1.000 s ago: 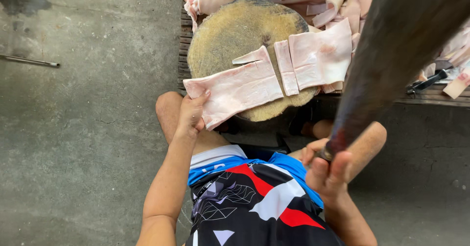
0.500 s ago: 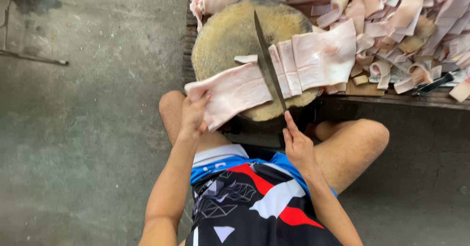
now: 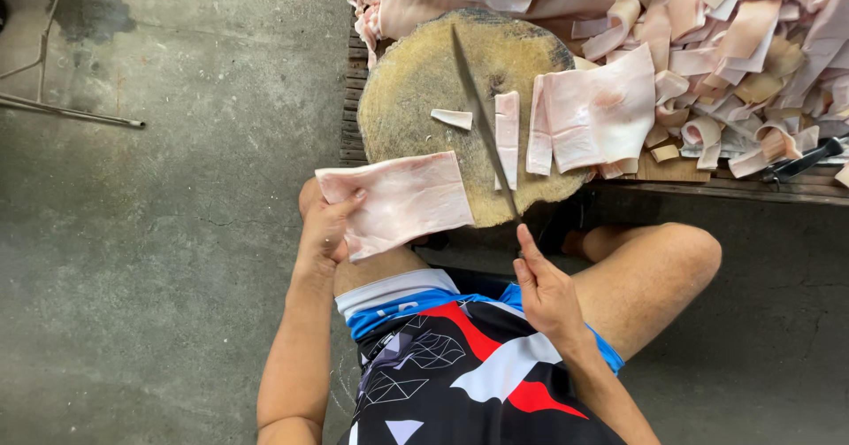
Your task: The person sits on the ground and uses a large knife to cut sheets of pork skin into smaller rectangular pieces on a round wooden chopping block. They repeatedly pick up sheets, slice them, and move the cut pieces to a pile on a nearby table.
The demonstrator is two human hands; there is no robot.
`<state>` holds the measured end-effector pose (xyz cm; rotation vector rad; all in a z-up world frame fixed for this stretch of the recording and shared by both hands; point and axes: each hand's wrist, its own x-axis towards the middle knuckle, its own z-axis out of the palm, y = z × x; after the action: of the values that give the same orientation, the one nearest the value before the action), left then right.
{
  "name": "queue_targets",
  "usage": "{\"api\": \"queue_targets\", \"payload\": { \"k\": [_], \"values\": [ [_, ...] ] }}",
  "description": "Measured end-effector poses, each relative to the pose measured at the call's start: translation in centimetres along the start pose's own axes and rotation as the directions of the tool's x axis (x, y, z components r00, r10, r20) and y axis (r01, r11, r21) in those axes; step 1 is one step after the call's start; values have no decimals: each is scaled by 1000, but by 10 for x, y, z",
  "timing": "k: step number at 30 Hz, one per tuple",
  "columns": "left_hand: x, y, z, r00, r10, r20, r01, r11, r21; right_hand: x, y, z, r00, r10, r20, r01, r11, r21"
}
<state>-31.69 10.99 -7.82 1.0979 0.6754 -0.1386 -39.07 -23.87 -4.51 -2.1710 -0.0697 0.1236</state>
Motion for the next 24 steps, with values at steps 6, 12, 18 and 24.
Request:
{"api": "queue_targets", "payload": {
  "k": [6, 12, 18, 24],
  "values": [
    [16, 34, 7, 998, -2, -61, 11, 990, 138, -10, 17, 17, 992, -118, -39, 116, 992, -46],
    [54, 5, 14, 992, 17, -122, 11, 973, 230, 8, 48, -22, 992, 106, -62, -118, 962, -245],
    [55, -40, 50, 996, 76, 41, -73, 995, -67, 25, 50, -38, 980, -33, -199, -5, 982, -187],
    [91, 8, 59, 855, 518, -24, -511, 849, 135, -5, 35, -28, 985, 87, -150, -73, 993, 94]
  ]
}}
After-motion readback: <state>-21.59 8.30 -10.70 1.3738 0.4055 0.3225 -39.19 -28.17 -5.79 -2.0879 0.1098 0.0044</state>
